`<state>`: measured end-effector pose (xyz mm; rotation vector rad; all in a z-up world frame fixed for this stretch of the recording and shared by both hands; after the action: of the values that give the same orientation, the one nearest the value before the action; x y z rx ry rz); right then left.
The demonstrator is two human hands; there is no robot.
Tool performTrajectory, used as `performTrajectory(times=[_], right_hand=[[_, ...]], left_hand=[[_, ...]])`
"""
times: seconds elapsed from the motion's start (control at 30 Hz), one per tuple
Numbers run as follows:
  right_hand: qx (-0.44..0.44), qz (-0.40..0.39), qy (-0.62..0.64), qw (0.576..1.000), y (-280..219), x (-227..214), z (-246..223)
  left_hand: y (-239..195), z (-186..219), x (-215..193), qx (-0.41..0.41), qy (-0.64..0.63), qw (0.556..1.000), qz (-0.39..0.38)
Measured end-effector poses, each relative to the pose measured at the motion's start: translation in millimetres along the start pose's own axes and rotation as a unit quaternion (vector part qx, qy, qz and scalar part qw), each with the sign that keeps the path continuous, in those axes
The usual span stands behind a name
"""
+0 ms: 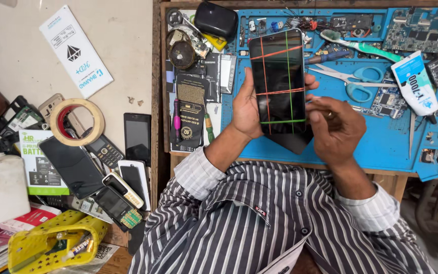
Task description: The person secures a smartphone with rubber bands, tests the screen, and then disassembles the device to remove the battery and motherboard. The person handles the phone, rubber bands, battery, and motherboard.
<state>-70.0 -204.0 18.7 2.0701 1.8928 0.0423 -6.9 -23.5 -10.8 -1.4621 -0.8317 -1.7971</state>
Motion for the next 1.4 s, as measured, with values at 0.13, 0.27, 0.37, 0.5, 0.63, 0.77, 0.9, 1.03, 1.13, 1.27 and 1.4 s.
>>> performTrajectory(times=[0.13,0.27,0.37,0.5,0.63,0.77,0.9,1.03,1.13,1.27,1.4], right_hand=[[-0.008,0.01,-0.065,0.998,13,-1,-6],[-0.001,0.022,0.003,1.0,21,-1,-5],[0.004,0.022,0.006,1.0,21,-2,-1],[-0.003,0.037,-0.027,0.999,16,0,1],[-0.008,0.046,-0.028,0.999,15,3,4],[-0.008,0.037,-0.045,0.998,13,0,2],[-0.008,0.015,0.029,0.999,6,1,-2],[-0.026,0.005,0.055,0.998,-1,3,-1],[-0.01,0.003,0.072,0.997,-5,3,4],[-0.001,-0.005,0.056,0.998,-8,3,10],[0.034,-0.009,0.089,0.995,-10,5,16]], left_hand=[[-1,-5,2,-0.018,-0.045,0.998,-0.038],[-1,-6,0,-0.035,-0.027,0.999,-0.026],[-1,-6,-4,-0.043,-0.014,0.999,-0.007],[0,-8,-6,-0.041,0.007,0.999,0.004],[-1,-10,-9,-0.037,0.006,0.999,0.009],[-1,-11,-11,-0.049,-0.037,0.998,-0.002],[0,-8,-11,-0.067,-0.123,0.99,-0.034],[-1,-6,-10,-0.07,-0.12,0.99,-0.037],[-2,-6,-10,-0.054,-0.106,0.991,-0.056],[-2,-7,-13,-0.03,-0.073,0.997,-0.006],[-4,-9,-17,0.001,-0.06,0.998,0.003]])
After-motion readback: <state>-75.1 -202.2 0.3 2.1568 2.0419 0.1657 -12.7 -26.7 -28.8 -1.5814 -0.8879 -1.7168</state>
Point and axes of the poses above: each hand's wrist, its own y-axis towards the middle knuckle, its own x-axis out of the palm, z = x × y, the point moved 1 cm from there along y, towards the middle knuckle, and after that the axes turned 3 degrees about -y, right-handed, at the moved point
